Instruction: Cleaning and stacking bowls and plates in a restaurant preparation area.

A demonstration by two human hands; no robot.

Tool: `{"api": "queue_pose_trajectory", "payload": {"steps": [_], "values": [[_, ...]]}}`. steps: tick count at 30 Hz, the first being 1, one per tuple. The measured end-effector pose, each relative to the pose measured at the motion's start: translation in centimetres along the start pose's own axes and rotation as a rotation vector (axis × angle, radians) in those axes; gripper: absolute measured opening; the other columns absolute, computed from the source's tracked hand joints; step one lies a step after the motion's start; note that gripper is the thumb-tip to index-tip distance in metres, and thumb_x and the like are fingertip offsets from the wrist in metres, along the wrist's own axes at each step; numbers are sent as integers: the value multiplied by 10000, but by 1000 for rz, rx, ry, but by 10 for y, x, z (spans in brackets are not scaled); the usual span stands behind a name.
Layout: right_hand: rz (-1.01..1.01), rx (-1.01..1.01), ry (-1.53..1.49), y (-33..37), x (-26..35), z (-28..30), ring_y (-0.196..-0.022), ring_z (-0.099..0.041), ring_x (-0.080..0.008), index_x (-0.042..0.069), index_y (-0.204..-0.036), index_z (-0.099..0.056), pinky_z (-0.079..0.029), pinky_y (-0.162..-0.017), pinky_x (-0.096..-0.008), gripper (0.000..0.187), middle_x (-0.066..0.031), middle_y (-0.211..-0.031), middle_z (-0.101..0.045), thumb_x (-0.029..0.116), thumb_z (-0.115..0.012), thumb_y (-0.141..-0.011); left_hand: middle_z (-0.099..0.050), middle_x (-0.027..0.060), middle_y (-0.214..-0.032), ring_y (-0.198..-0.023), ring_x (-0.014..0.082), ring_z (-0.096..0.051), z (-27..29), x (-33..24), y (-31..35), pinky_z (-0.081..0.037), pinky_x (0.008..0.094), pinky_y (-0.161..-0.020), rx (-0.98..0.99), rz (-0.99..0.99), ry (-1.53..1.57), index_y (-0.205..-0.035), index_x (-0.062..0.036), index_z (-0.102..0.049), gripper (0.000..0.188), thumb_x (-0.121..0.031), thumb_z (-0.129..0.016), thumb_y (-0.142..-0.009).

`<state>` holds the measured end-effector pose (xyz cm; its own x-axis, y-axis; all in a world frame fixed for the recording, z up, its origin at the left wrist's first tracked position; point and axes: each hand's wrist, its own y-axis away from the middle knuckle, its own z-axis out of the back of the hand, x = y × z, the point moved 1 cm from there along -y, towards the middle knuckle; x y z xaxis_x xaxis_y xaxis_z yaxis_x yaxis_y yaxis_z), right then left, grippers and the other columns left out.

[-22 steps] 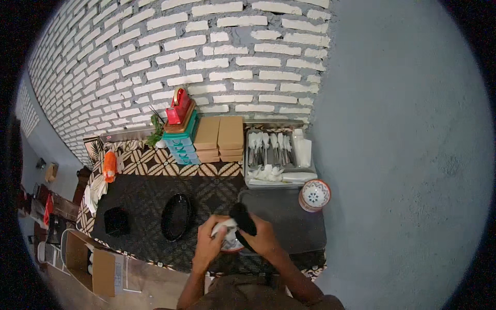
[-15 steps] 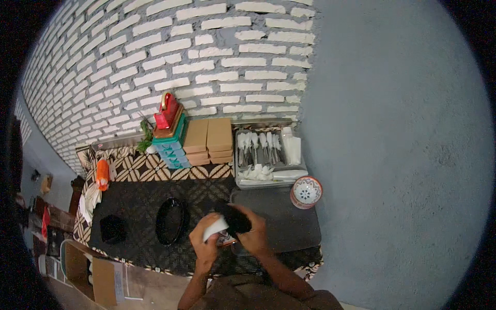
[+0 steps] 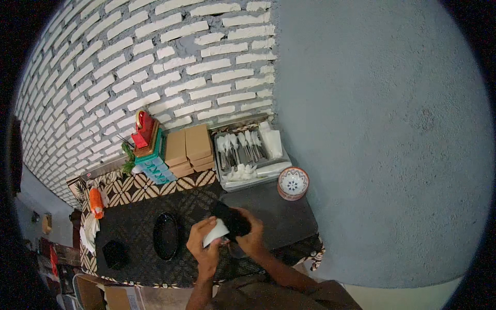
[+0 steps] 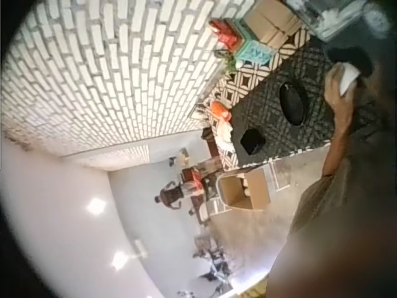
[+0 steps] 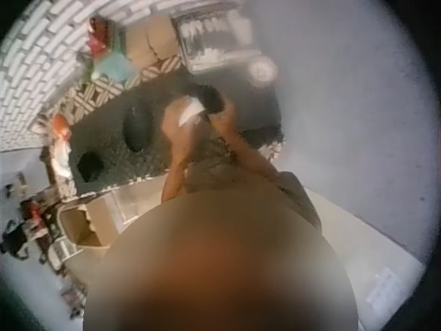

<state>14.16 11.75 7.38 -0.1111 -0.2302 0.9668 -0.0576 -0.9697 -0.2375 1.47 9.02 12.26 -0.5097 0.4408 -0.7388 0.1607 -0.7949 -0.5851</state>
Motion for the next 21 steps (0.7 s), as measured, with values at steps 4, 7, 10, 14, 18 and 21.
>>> {"api": "queue_pose_trajectory", "payload": {"steps": [4,7,10,14,18,21], "values": [[-679,-429,-665,1,-2,-33,-965,-604,-236,-81,-1136,-547,-477,-861,-350,510,-147,-1039,-625,171,-788,-764,-599,184,-1064,-1001,267,-568,-37,15,10,-433,385,-909,-615,111,329,-1044,42,-576,541,-484,-491,-946],[-598,-193,-499,-9,-30,-18,-966,-608,-215,-35,-1132,-566,-485,-826,-307,393,-110,-1030,-625,78,-728,-792,-579,181,-1085,-1022,261,-561,-41,28,15,-427,386,-918,-605,214,357,-1036,22,-562,531,-484,-414,-975],[-373,51,-172,-20,-19,2,-955,-618,-224,-28,-1117,-582,-487,-818,-310,383,-108,-1021,-637,51,-734,-774,-578,164,-1078,-1015,255,-567,-15,39,12,-434,384,-903,-248,325,560,-1046,16,-560,362,-331,-502,-961],[62,107,120,-23,-9,8,-934,-640,-237,-13,-1055,-615,-492,-822,-335,361,-111,-1007,-661,17,-751,-723,-593,191,-1066,-967,314,-602,-14,4,-1,-469,380,-857,49,253,24,-1034,-3,-604,298,-122,-712,-783],[-287,-253,-417,-8,-24,-19,-927,-639,-225,-23,-1060,-607,-493,-818,-337,356,-115,-1008,-659,54,-760,-748,-582,174,-1072,-977,278,-593,-36,17,11,-463,385,-857,-190,57,126,-1036,12,-581,370,-264,-708,-824],[-810,-274,-759,-10,-21,-27,-911,-616,-177,-15,-1099,-577,-497,-781,-313,371,-83,-1041,-623,121,-749,-800,-510,138,-1151,-1033,225,-517,-62,38,21,-405,395,-915,-529,236,235,-1105,-9,-498,475,-461,-469,-961]]}}
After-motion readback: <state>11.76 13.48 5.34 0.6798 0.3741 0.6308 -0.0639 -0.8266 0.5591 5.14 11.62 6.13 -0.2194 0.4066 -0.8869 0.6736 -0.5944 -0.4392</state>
